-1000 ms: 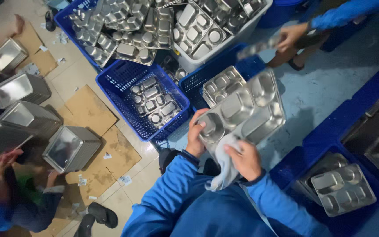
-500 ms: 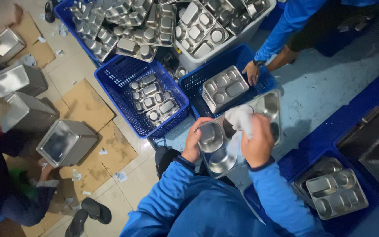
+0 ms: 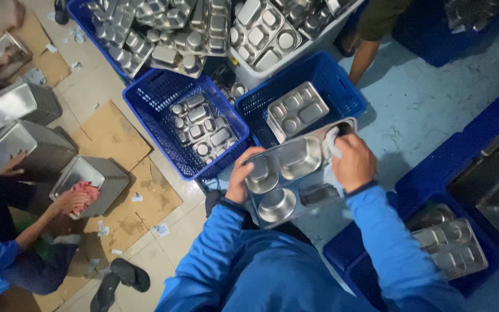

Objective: The person wipes stainless steel compartmentalized trays with a white cloth. They pick up trays from a blue basket, wipe the surfaces, and place them into another basket. Other workers are visible in the background performing similar tasks.

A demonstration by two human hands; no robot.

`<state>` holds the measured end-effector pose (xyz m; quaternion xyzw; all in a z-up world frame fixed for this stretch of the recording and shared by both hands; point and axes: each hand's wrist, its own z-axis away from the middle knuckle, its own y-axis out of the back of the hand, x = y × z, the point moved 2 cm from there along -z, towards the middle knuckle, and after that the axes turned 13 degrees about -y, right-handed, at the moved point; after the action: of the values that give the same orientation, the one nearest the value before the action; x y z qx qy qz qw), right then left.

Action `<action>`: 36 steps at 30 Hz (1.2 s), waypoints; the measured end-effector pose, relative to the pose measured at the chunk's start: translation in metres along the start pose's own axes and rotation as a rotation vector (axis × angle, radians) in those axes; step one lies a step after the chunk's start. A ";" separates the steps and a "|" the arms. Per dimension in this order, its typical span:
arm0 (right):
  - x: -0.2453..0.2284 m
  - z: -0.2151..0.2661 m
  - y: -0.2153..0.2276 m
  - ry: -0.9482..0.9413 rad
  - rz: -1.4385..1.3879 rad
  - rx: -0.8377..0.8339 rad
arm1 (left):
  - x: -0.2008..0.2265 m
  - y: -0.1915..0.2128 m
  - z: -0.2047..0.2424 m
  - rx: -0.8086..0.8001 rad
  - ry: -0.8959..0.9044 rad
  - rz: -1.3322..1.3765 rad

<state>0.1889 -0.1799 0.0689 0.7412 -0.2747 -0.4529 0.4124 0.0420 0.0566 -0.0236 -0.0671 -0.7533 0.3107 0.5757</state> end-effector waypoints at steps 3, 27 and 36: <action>-0.001 0.030 -0.017 0.176 -0.063 0.086 | -0.003 0.005 -0.008 0.178 0.017 0.200; 0.109 0.065 -0.280 -1.422 -1.063 -0.673 | -0.195 0.116 -0.098 0.710 0.439 0.286; 0.087 -0.002 -0.329 -1.551 -0.933 -0.420 | -0.236 0.162 -0.205 0.459 0.641 -0.098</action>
<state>0.2399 -0.0793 -0.2523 0.1768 -0.0597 -0.9823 0.0153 0.2647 0.1577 -0.2769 0.0057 -0.4485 0.4064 0.7960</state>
